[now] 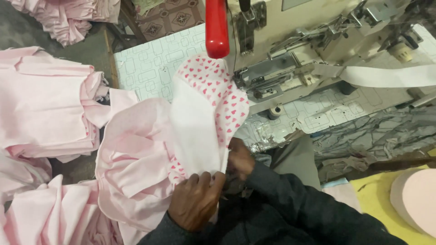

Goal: Trimming excess threads and fabric from pink baby garments using small snips at a sewing workstation.

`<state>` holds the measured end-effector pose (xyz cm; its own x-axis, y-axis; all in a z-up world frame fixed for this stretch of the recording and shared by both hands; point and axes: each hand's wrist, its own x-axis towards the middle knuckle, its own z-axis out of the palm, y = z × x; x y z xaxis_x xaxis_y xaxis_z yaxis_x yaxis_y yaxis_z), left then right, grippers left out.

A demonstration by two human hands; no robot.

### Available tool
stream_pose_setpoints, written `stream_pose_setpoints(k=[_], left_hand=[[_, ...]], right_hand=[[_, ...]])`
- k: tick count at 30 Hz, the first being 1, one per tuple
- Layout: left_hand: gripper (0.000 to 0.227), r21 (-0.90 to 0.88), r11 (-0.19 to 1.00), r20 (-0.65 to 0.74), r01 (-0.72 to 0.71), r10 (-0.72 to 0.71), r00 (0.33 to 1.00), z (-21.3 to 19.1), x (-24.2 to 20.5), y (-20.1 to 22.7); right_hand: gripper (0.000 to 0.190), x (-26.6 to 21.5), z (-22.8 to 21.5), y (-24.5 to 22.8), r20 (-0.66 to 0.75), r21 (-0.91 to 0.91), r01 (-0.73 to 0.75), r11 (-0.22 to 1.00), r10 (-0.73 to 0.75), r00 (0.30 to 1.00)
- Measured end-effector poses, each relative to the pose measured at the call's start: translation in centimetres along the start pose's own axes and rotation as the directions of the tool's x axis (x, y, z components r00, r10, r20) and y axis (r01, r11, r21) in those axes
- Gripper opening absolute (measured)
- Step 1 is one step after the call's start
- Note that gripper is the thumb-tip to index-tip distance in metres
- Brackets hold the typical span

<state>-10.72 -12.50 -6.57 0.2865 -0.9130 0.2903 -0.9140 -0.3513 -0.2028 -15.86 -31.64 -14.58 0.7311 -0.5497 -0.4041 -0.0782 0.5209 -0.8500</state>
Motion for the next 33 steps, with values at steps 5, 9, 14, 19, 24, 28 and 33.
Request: stream_pose_setpoints(k=[5, 9, 14, 19, 24, 28, 33], left_hand=[[0.037, -0.151, 0.984, 0.030, -0.092, 0.098, 0.995, 1.6, -0.7, 0.4], [0.040, -0.501, 0.817, -0.153, -0.284, 0.239, 0.959, -0.5, 4.5, -1.8], [0.017, -0.371, 0.868, -0.271, -0.329, 0.237, 0.933, 3.9, 13.7, -8.2], [0.033, -0.342, 0.887, -0.146, -0.309, 0.275, 0.950, 4.4, 15.5, -9.7], [0.040, -0.265, 0.930, -0.197, -0.253, 0.205, 0.959, 5.0, 14.7, -9.7], [0.051, -0.207, 0.964, -0.130, -0.170, 0.145, 0.981, 4.7, 13.8, -8.4], [0.043, -0.170, 0.983, -0.368, -0.070, 0.002, 0.930, 6.5, 11.8, -5.0]], right_hand=[[0.025, -0.3, 0.5, -1.5, 0.016, -0.059, 0.125, 0.990, -0.124, 0.992], [0.059, -2.7, 4.4, -7.1, 0.122, -0.264, -0.046, 0.963, 0.081, 0.989], [0.016, -1.2, 2.7, -0.3, 0.110, 0.082, 0.024, 0.996, -0.033, 0.993], [0.028, -2.2, 2.0, -0.6, 0.144, 0.246, -0.078, 0.966, 0.044, 0.989], [0.025, -2.2, 0.7, -3.1, 0.118, 0.250, -0.095, 0.964, 0.067, 0.991], [0.023, -1.9, -1.4, -7.0, 0.059, 0.268, -0.048, 0.962, 0.033, 0.998], [0.017, 0.8, -4.7, -8.7, 0.045, -0.045, 0.126, 0.991, -0.124, 0.991]])
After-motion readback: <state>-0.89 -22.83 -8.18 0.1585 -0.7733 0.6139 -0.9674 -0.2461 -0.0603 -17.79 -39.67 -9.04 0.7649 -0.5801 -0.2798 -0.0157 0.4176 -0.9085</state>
